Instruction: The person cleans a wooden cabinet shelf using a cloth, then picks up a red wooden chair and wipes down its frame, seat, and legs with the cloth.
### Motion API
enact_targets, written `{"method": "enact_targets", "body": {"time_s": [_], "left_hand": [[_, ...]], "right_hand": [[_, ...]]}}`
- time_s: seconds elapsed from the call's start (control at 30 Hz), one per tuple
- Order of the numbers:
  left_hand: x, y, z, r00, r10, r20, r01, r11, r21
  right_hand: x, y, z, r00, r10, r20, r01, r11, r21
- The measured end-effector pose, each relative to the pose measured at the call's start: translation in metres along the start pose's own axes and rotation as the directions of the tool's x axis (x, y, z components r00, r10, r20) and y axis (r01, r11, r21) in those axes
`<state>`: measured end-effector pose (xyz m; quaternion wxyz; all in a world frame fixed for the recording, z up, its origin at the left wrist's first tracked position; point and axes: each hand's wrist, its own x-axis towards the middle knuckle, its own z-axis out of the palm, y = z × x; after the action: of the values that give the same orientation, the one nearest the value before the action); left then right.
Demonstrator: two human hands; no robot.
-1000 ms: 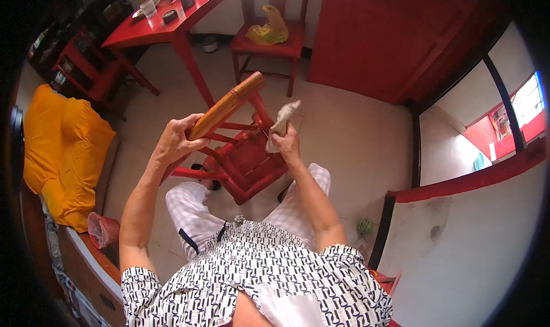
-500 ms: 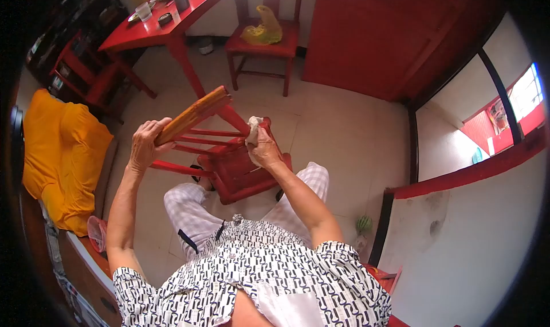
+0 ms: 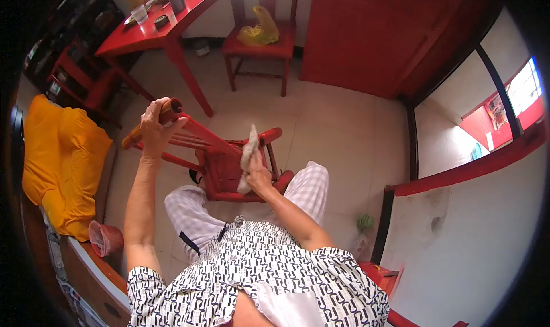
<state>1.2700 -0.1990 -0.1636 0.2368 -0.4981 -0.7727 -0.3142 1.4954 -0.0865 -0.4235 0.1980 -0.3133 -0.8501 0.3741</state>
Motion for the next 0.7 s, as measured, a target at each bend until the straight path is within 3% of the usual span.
{"method": "enact_targets", "body": {"time_s": [0.07,0.17,0.27,0.3,0.5,0.6,0.7], "left_hand": [[-0.005,-0.003,-0.002,0.999,0.029,-0.043,-0.029,1.0,-0.01],[-0.017,-0.003,-0.013,0.997,0.007,-0.075,-0.008,1.0,-0.023],[-0.029,-0.004,-0.026,0.997,-0.029,-0.066,0.026,0.999,-0.039],[-0.03,-0.005,-0.031,0.997,-0.036,-0.061,0.033,0.999,-0.039],[-0.045,-0.008,-0.051,0.982,-0.189,0.027,0.191,0.974,-0.12],[-0.054,-0.021,-0.067,0.955,-0.238,0.175,0.279,0.923,-0.266],[-0.053,-0.006,-0.084,0.906,-0.339,0.254,0.419,0.621,-0.663]], "right_hand": [[-0.023,0.031,0.0,0.998,0.025,-0.058,-0.029,0.998,-0.059],[-0.032,0.072,0.015,0.979,0.178,-0.101,-0.178,0.984,0.006],[-0.013,0.093,0.002,0.832,0.423,0.359,-0.509,0.839,0.192],[-0.011,0.093,0.003,0.874,0.378,0.305,-0.464,0.836,0.293],[-0.021,0.072,-0.016,0.905,0.258,0.338,-0.379,0.85,0.365],[-0.023,0.096,-0.001,0.873,0.284,0.396,-0.452,0.776,0.44],[-0.024,0.098,-0.006,0.838,0.303,0.454,-0.515,0.714,0.474]]}}
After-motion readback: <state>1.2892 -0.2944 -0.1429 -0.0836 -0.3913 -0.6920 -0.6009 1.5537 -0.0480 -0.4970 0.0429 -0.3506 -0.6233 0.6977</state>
